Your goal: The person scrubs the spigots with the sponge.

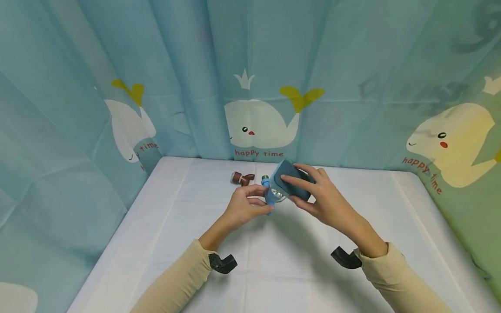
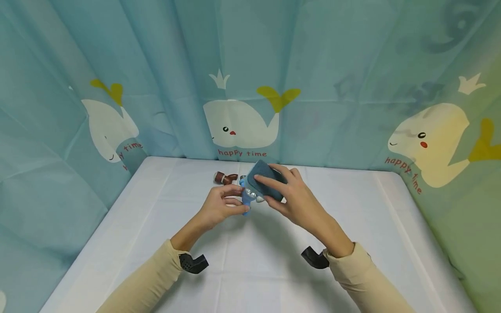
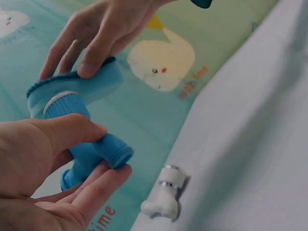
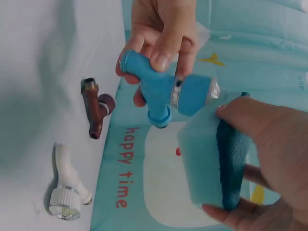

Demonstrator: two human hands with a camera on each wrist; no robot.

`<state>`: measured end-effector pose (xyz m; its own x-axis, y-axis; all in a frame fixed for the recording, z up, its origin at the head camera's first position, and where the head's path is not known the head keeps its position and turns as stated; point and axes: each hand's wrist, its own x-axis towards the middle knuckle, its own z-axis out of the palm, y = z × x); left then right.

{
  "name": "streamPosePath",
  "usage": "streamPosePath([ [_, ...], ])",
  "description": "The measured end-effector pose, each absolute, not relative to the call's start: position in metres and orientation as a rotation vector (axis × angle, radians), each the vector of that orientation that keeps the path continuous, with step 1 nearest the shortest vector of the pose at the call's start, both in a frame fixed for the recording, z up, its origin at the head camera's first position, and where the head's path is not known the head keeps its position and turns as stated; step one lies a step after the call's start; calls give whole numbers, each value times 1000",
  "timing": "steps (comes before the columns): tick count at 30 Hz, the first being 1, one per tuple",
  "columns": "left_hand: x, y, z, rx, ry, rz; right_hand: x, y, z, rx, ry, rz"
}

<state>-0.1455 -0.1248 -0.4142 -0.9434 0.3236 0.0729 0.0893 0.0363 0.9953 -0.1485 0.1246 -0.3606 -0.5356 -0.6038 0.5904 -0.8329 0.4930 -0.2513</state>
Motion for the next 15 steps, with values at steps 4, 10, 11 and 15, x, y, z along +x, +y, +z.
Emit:
streamPosePath([
  [4, -145, -126, -415, 449, 2186, 1972, -147, 124, -362, 1225, -2350, 725],
  [10, -145, -128, -417, 443, 2185, 1966, -146, 128, -366, 1226, -2366, 765],
  [11, -145, -129, -417, 446, 2175, 1969, -146, 128, -366, 1234, -2367, 778],
  [15, -146, -130, -416, 465, 2102, 1997, -149, 136, -369, 1199, -2355, 796],
])
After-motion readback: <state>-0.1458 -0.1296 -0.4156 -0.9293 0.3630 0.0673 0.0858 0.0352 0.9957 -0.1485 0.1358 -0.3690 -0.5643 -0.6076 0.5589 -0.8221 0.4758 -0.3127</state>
